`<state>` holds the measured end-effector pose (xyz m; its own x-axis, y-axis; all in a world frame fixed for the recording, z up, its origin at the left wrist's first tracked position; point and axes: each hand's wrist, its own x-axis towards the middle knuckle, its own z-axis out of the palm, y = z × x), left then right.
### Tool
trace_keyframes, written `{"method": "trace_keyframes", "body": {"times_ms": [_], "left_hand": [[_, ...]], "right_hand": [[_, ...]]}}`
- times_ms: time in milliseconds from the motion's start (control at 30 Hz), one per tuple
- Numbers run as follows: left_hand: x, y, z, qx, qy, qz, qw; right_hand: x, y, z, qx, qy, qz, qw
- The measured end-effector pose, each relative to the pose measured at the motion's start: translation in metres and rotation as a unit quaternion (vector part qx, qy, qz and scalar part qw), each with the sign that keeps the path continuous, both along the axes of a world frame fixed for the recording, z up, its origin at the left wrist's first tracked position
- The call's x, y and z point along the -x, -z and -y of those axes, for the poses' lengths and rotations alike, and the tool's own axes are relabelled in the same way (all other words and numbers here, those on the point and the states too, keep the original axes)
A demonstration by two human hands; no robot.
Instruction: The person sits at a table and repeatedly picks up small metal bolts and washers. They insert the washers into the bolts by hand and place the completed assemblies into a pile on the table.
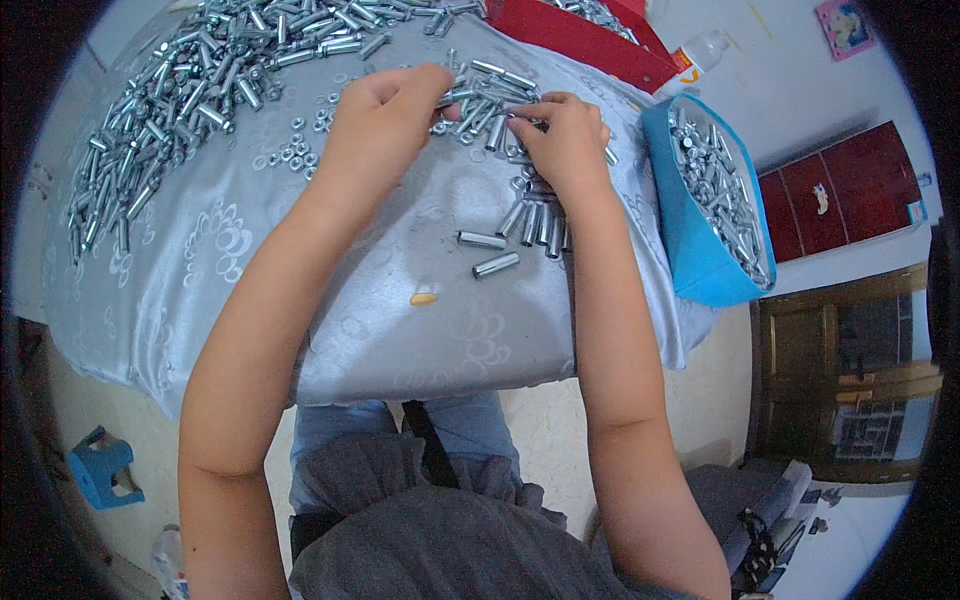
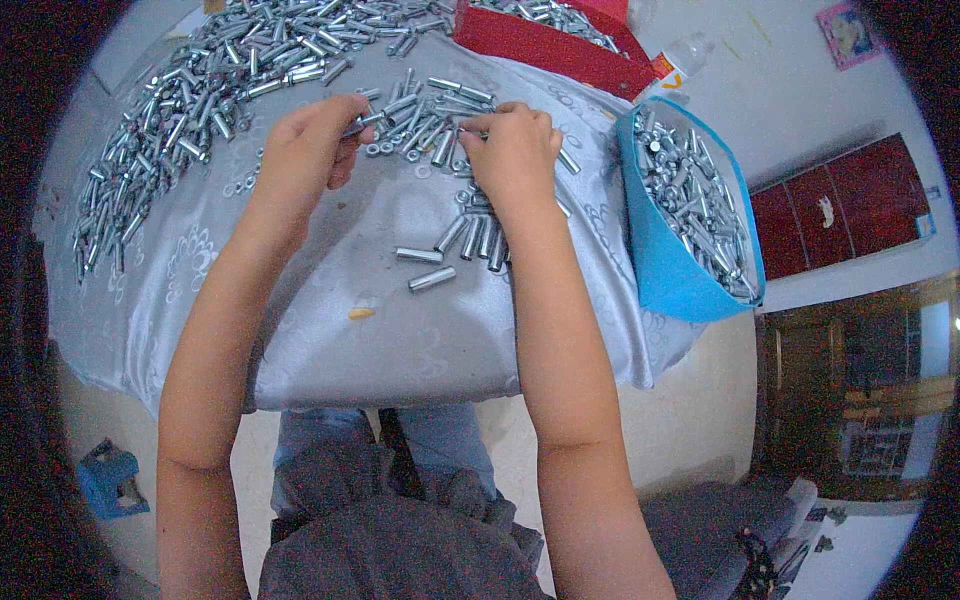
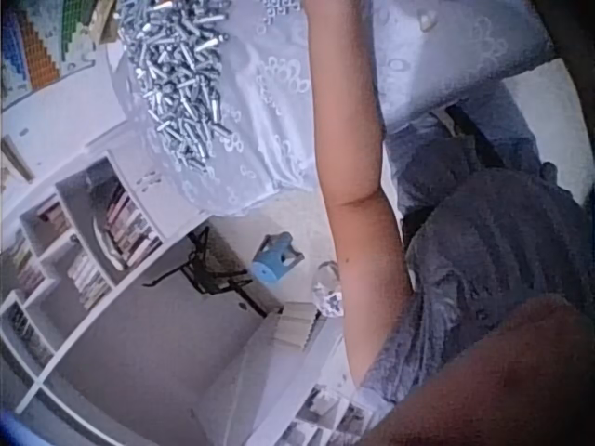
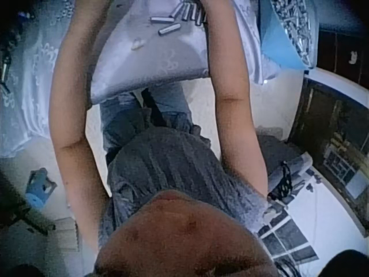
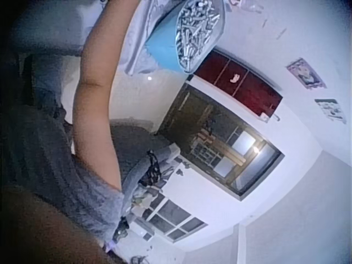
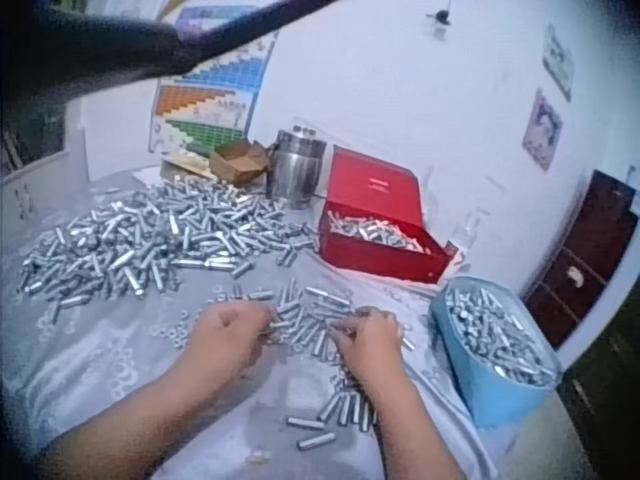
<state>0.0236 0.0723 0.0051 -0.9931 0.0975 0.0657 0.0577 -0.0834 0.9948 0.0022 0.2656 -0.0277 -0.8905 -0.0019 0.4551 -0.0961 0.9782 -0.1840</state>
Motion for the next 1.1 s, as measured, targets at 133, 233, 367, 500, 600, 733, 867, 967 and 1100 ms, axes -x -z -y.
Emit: {"method": "trace_keyframes", "body": {"times_ms": [133,233,367,500,600,733,867,967,1100], "left_hand": [[-0.001,-0.001,0.001,-0.002,0.004,-0.004,1.000],[-0.001,-0.001,0.001,0.003,0.008,-0.012,1.000],[-0.001,0.000,0.000,0.010,0.014,-0.022,1.000],[0.000,0.003,-0.002,0.011,0.004,-0.019,1.000],[0.001,0.002,-0.002,0.025,0.008,-0.010,1.000],[-0.002,0.000,-0.002,0.017,0.015,-0.020,1.000],[-0.002,0.001,-0.003,0.013,0.007,-0.016,1.000],[0.000,0.002,-0.002,0.013,0.003,-0.009,1.000],[0.000,0.000,-0.002,0.020,0.001,0.003,1.000]], "right_hand": [[-0.001,0.001,0.001,-0.011,-0.003,-0.001,1.000],[-0.002,-0.001,0.003,-0.006,-0.008,-0.003,1.000],[-0.001,-0.001,0.007,0.005,-0.005,-0.003,1.000],[0.002,0.001,0.009,0.018,0.006,0.002,1.000],[0.004,0.001,0.006,0.038,0.010,0.017,0.999],[0.002,-0.002,0.008,0.060,0.011,0.034,0.998],[0.000,-0.002,0.011,0.065,0.031,0.029,0.997],[-0.002,-0.003,0.013,0.064,0.040,0.032,0.997],[-0.001,-0.003,0.010,0.081,0.034,0.040,0.995]]}}
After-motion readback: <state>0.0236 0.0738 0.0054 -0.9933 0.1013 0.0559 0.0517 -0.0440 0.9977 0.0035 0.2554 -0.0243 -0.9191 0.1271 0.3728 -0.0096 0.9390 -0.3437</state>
